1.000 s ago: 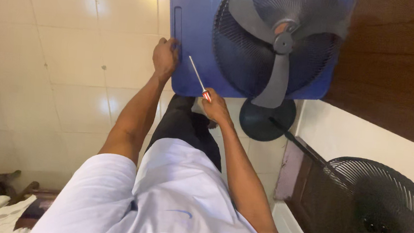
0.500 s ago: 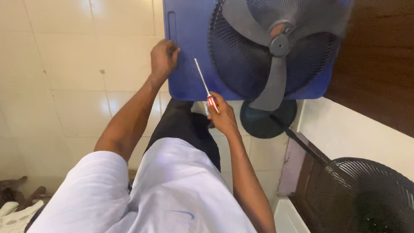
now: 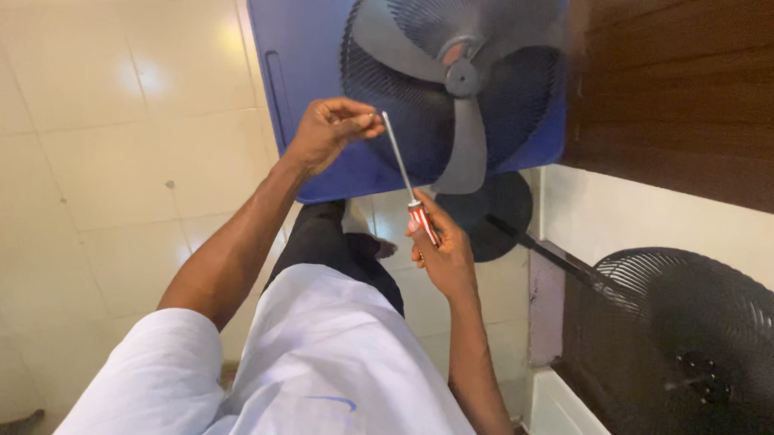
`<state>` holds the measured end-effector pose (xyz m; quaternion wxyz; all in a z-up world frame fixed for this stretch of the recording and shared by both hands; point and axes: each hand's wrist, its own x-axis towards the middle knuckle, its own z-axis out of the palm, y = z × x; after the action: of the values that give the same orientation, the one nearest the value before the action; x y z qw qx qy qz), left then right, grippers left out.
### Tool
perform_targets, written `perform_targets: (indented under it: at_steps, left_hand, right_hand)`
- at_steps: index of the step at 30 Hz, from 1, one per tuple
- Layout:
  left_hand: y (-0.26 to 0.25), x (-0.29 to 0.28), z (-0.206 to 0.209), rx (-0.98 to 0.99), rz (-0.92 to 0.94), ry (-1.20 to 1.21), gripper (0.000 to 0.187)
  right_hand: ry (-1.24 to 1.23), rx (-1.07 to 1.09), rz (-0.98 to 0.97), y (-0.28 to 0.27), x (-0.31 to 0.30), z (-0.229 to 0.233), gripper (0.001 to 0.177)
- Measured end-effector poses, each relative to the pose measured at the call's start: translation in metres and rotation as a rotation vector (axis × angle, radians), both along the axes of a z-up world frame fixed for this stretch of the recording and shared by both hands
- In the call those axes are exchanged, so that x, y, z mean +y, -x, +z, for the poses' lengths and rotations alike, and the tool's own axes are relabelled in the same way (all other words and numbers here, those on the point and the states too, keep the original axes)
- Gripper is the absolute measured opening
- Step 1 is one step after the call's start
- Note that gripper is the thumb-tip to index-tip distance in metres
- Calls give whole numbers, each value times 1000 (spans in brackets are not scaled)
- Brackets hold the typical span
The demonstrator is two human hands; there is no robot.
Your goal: The person assembles a standing fan by attaching the front grille and securing the fan blade. They use a screwdriver to tighten screws on the fan blade hub and then attach the front grille to complete the assembly.
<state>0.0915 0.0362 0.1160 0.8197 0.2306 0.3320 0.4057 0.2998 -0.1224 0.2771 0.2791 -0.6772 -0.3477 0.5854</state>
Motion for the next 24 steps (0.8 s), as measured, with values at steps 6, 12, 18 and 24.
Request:
perform_targets:
  at_steps: [6, 12, 18, 24]
  left_hand:
    - [-45, -6, 27, -214, -97, -48, 21]
    - [-89, -14, 51, -293, -244, -82, 20]
    - [-133, -26, 72, -341, -368, -126, 16]
    - [-171, -47, 91, -361, -484, -110, 14]
  right_hand:
    - [-70, -9, -65, -16, -34, 28, 51]
    - [-58, -30, -212, -30, -71, 51, 52]
    - [-134, 8, -350, -41, -110, 60, 52]
    - [-160, -3, -481, -52, -146, 63, 52]
